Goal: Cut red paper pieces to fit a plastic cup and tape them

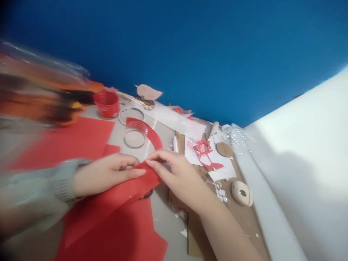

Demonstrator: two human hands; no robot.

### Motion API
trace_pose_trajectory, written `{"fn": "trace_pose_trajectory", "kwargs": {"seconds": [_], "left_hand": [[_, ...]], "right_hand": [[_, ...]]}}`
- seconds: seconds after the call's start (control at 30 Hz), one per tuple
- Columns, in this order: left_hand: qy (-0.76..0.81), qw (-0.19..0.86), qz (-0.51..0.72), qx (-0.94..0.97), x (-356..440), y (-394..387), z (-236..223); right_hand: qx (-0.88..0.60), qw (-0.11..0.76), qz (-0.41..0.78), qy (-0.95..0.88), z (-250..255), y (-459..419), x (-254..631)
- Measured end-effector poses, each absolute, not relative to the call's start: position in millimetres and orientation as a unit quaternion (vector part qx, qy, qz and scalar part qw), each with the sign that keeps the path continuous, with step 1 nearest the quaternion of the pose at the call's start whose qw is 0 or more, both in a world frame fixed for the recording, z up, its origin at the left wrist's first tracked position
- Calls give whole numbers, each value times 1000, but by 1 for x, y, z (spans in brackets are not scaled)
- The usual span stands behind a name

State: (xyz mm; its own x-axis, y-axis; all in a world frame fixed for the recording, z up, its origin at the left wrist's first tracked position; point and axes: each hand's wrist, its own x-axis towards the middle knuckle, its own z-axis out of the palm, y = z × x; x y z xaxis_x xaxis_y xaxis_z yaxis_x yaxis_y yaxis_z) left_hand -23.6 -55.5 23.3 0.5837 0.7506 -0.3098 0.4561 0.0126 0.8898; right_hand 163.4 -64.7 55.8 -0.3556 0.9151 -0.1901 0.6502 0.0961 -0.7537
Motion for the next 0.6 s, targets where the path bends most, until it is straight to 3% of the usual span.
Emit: {"fn": "trace_pose_trajectory", "kwargs": {"seconds": [0.37,0.6], "left_hand": [[440,539,145,703,-24,-55,22],[431,580,185,666,-23,-57,22]], "right_hand": [[-553,162,400,-713,57,-66,160],[-584,182,366,-702,54,-66,162]]}}
